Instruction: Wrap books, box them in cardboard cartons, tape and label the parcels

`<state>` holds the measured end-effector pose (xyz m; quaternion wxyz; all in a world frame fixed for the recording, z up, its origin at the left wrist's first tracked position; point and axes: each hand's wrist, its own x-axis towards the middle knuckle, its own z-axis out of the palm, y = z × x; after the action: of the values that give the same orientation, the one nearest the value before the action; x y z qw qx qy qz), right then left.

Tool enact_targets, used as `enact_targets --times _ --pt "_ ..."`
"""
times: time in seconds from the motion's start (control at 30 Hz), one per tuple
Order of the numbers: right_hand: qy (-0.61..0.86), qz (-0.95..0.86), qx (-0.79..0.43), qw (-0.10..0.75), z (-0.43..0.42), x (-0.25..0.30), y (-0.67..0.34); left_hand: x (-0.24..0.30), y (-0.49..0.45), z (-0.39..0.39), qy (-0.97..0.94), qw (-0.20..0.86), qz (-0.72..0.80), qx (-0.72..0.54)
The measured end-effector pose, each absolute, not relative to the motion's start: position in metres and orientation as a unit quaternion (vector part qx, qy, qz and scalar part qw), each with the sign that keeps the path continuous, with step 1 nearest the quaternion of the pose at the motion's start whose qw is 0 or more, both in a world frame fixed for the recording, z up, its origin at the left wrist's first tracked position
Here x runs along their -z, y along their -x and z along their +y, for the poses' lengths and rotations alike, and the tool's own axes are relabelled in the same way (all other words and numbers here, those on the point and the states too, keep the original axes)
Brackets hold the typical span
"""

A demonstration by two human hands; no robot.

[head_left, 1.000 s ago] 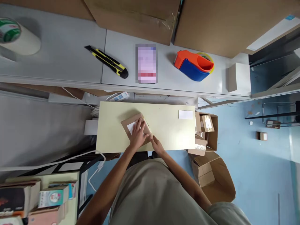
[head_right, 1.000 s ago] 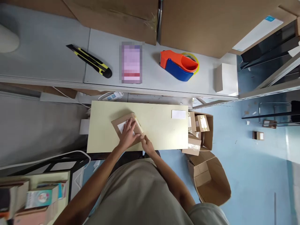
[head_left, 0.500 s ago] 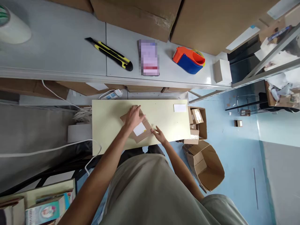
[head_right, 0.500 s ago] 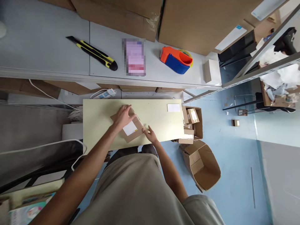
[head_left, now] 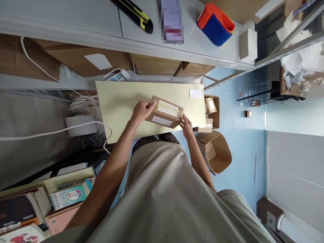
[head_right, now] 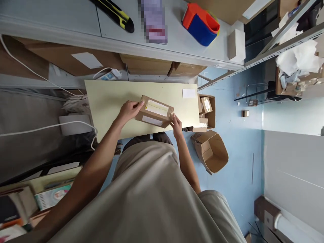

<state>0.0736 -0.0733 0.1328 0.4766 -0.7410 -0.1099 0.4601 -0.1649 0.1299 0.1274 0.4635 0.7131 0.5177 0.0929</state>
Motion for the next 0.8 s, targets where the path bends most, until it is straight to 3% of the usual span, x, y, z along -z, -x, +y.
enact_targets --times 0.2,0.33,0.5,0.8 --pt "0.819 -0.105 -0.358 0.435 -0.071 -0.137 -0.103 -0.12 0.143 0.074 -0.681 0.465 0.562 -0.067" --pt "0.795 -0.191 -0.431 0.382 -0.068 -0.135 -0.127 -0.107 0.139 0.071 -0.669 0.485 0.56 -0.061" --pt "0.743 -0.237 -0.534 0.326 -0.057 -0.131 -0.157 -0.09 0.143 0.084 -0.546 0.609 0.57 -0.072" --pt "0.692 -0.342 -0.54 0.335 -0.055 -0.114 -0.187 -0.101 0.131 0.066 -0.435 0.667 0.587 -0.147"
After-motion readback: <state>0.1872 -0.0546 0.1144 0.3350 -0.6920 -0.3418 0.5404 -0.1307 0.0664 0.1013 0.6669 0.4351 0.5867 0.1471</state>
